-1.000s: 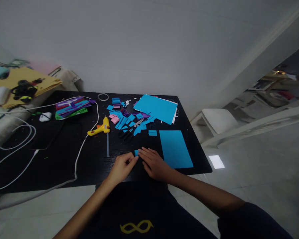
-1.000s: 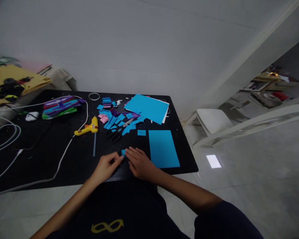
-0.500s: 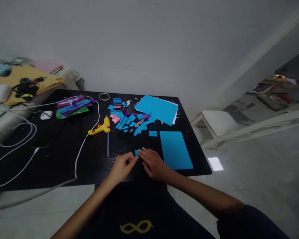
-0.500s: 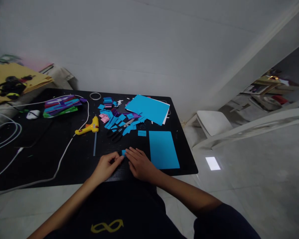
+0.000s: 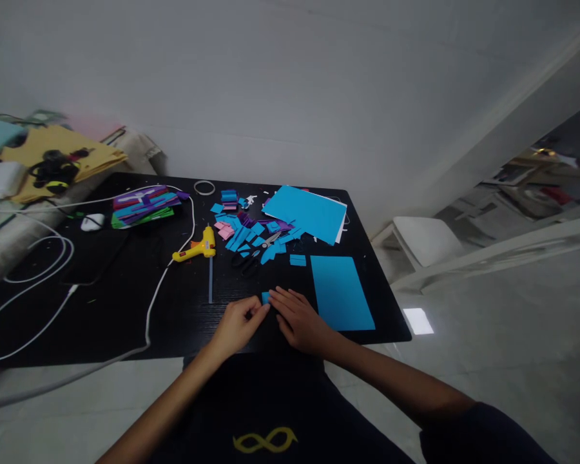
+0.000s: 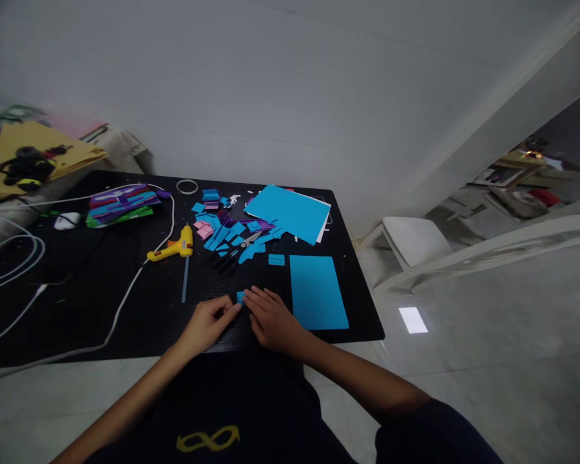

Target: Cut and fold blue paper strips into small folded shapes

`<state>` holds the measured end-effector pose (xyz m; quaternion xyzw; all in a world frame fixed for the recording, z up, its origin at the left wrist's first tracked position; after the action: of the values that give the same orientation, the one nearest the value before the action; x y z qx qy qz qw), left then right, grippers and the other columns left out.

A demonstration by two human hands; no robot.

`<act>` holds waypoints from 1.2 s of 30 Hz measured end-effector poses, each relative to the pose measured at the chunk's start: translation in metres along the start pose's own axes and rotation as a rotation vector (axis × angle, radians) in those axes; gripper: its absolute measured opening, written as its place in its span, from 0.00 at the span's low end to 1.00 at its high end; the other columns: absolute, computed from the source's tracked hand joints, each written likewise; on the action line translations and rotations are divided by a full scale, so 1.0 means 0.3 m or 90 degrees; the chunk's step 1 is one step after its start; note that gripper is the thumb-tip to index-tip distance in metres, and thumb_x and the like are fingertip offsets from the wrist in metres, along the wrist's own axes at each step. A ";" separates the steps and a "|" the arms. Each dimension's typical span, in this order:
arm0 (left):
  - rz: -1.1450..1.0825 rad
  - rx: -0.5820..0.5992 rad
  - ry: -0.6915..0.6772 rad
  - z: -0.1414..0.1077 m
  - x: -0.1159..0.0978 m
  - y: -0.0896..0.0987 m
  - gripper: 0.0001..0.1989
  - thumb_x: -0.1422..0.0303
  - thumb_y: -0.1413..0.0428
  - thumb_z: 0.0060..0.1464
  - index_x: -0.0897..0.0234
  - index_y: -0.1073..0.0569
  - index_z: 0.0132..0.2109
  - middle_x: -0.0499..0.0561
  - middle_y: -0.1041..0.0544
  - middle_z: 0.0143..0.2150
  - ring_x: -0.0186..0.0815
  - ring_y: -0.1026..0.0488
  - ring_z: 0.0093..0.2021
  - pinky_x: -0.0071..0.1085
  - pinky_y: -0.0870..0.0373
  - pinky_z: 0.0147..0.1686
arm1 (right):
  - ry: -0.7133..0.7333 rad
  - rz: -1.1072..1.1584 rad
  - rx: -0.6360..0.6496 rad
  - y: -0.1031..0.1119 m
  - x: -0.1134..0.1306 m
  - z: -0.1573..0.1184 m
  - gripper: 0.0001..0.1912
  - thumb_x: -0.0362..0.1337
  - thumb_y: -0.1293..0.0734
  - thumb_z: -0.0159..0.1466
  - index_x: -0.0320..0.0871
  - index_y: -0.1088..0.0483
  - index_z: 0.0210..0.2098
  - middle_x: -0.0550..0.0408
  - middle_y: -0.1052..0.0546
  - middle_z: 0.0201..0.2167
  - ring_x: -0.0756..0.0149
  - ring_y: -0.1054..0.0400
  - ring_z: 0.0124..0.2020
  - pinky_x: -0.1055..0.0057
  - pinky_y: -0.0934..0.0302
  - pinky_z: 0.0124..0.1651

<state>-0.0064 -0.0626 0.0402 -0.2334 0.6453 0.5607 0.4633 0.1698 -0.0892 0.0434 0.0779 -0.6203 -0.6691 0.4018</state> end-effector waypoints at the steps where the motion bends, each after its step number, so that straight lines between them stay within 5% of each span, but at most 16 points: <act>1: 0.001 0.000 0.000 0.000 0.000 0.000 0.21 0.58 0.47 0.65 0.63 0.37 0.25 0.42 0.37 0.23 0.29 0.39 0.26 0.27 0.44 0.28 | 0.000 -0.001 -0.001 0.000 0.000 0.000 0.27 0.30 0.41 0.71 0.39 0.39 0.69 0.46 0.35 0.70 0.56 0.47 0.73 0.51 0.47 0.72; 36: -0.006 -0.007 -0.010 -0.002 -0.015 0.004 0.21 0.58 0.47 0.64 0.62 0.37 0.25 0.42 0.37 0.22 0.29 0.39 0.25 0.27 0.44 0.28 | -0.008 -0.003 0.003 0.002 0.001 0.000 0.30 0.30 0.41 0.71 0.42 0.44 0.72 0.46 0.35 0.70 0.57 0.46 0.73 0.51 0.46 0.72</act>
<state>-0.0055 -0.0638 0.0447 -0.2346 0.6378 0.5637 0.4694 0.1699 -0.0894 0.0441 0.0759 -0.6243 -0.6688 0.3964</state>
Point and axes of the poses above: each hand's wrist, its own z-axis towards the middle knuckle, its own y-axis out of the back of the hand, x = y × z, the point moved 4 cm from there along z, towards the middle knuckle
